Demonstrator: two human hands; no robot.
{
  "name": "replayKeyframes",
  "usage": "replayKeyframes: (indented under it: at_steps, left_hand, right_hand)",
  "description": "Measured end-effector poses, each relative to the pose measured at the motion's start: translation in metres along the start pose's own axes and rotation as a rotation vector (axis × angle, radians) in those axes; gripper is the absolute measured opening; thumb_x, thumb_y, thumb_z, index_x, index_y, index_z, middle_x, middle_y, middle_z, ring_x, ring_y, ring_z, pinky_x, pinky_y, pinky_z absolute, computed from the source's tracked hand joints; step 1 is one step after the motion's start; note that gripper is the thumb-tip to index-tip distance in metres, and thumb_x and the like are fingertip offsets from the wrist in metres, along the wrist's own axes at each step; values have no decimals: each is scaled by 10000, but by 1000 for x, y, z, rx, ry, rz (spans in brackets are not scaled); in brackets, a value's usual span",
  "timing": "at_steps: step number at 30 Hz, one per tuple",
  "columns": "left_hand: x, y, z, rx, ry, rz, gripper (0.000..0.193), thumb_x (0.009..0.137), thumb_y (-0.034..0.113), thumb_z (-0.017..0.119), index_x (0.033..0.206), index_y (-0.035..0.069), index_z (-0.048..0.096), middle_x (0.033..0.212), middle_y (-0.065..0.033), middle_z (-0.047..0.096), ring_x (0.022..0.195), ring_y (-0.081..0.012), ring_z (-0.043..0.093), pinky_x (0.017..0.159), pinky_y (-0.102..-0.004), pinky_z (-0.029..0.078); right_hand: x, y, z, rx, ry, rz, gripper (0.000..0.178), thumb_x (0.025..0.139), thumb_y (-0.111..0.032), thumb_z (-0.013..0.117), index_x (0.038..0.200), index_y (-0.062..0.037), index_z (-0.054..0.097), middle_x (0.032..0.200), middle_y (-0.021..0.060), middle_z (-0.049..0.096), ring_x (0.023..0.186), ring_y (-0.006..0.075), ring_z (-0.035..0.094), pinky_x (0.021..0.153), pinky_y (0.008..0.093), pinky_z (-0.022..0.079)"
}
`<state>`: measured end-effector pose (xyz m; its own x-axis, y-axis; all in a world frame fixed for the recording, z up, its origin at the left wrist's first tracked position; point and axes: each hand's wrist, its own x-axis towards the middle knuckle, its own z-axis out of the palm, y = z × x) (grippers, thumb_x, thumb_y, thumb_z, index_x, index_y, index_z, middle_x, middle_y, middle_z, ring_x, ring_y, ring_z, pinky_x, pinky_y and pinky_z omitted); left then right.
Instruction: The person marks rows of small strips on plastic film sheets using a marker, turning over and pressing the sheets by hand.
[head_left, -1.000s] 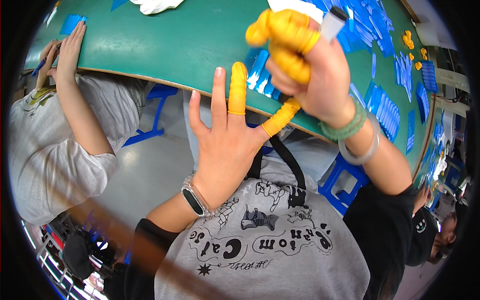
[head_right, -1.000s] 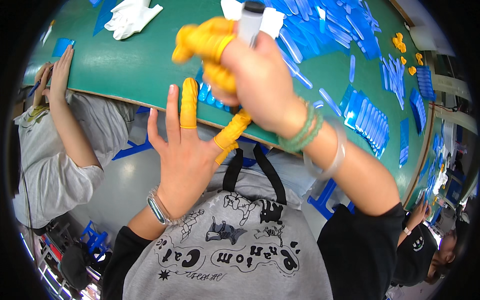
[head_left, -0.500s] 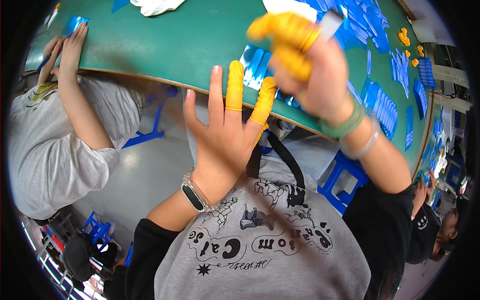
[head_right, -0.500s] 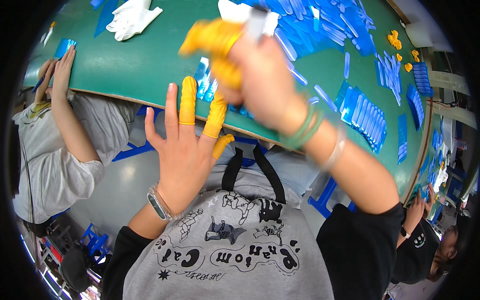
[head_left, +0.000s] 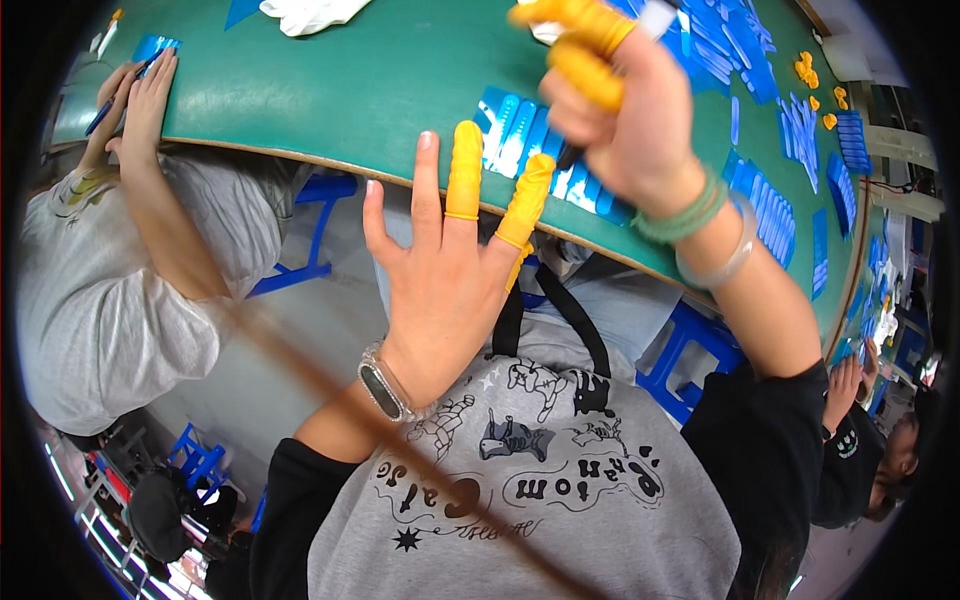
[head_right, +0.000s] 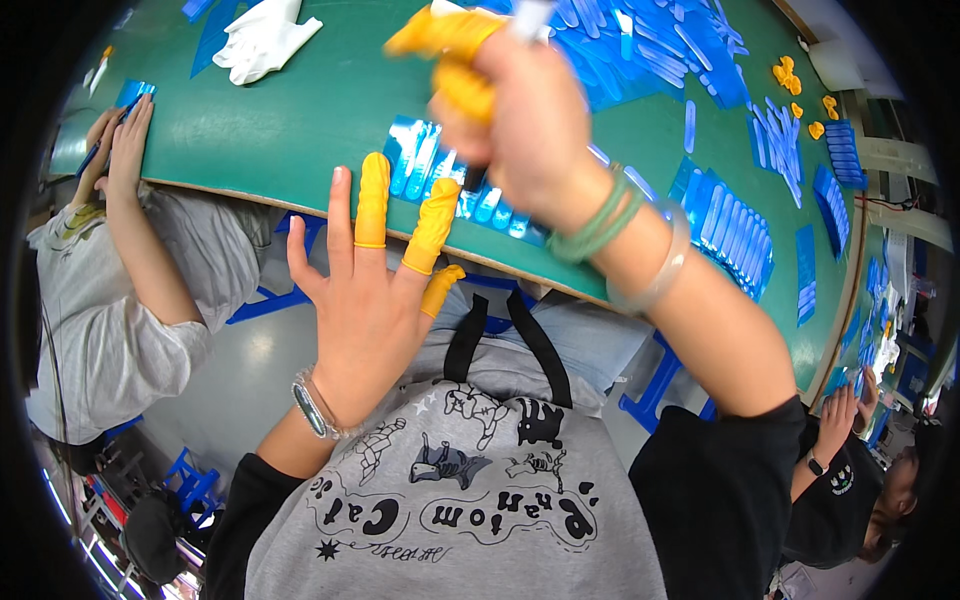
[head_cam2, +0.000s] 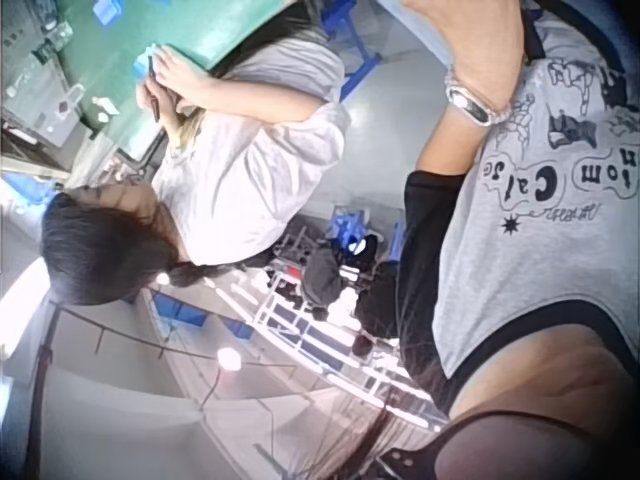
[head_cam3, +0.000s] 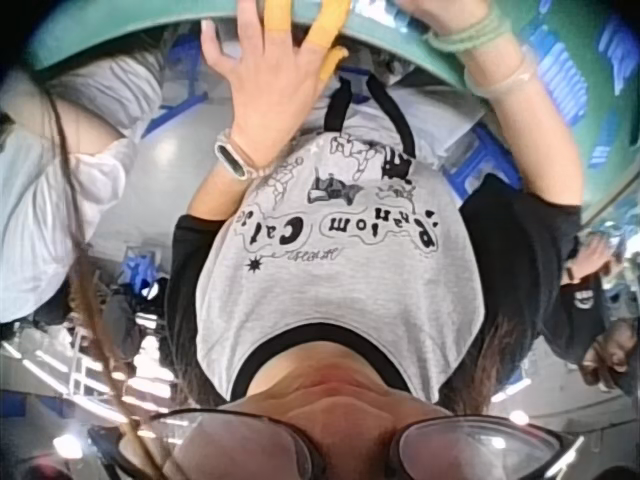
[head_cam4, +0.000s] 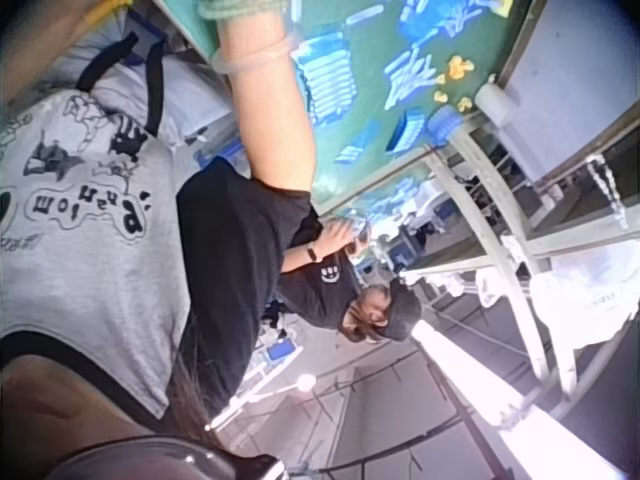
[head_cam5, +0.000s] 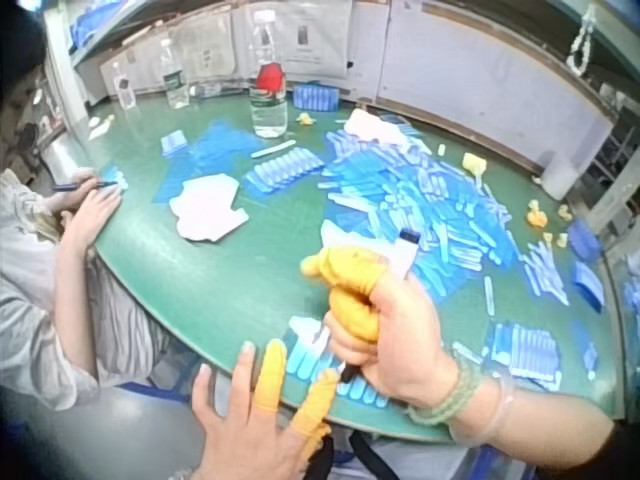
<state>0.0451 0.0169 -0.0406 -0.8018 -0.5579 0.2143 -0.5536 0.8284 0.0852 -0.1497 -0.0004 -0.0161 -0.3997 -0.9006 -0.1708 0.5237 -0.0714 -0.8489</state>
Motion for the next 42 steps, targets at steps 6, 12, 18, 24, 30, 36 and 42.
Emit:
replayKeyframes:
  at_steps: [6,12,18,24,30,36,42]
  left_hand:
    - [2,2,2,-47,18,-16,637,822,382,746,1416,305,532,1553,-230,330,1463,-417,270,1083,-672,129]
    - [3,2,-1,-53,12,-16,658,813,370,757,1424,307,522,1554,-226,332,1461,-416,269,1086,-668,119]
    - [7,2,-7,-59,-18,-32,614,816,361,754,1396,320,556,1553,-225,337,1461,-405,274,1090,-663,111]
    - [6,-1,-2,26,-9,4,511,819,288,741,1315,349,632,1548,-231,351,1469,-395,268,1102,-660,82]
    - [5,-4,-5,7,-14,-5,481,819,270,730,1287,348,652,1542,-238,359,1473,-394,263,1104,-664,84]
    - [5,-3,-4,12,-6,-22,622,853,109,583,1378,441,548,1522,-193,408,1428,-382,354,1075,-668,170]
    - [4,0,-2,-2,10,-28,588,859,125,587,1357,436,565,1525,-187,402,1432,-381,351,1075,-670,170]
  right_hand:
    - [14,-5,-21,67,-163,-29,351,993,-186,398,1102,13,666,600,-30,397,449,56,306,410,242,211]
    - [15,-16,-15,47,-183,-34,311,1009,-219,427,1048,6,638,579,-14,417,420,74,319,401,236,264]
    - [9,-34,-14,-33,6,32,254,1024,-231,485,1066,-34,640,524,-49,345,391,61,251,384,240,182]
    - [-18,-7,-3,-96,-73,20,306,977,-187,422,1055,9,644,592,0,474,432,79,379,398,249,266]
    - [-20,-17,12,-143,50,5,285,1033,-219,400,997,-45,623,588,-60,338,446,43,240,413,233,173]
    - [-8,-24,-10,-82,-34,-12,326,1027,-233,419,1153,-13,624,591,-74,330,433,39,241,401,226,155]
    - [-7,-17,-15,49,-102,-20,324,1003,-180,407,1115,-1,652,595,-43,392,457,52,313,397,250,221]
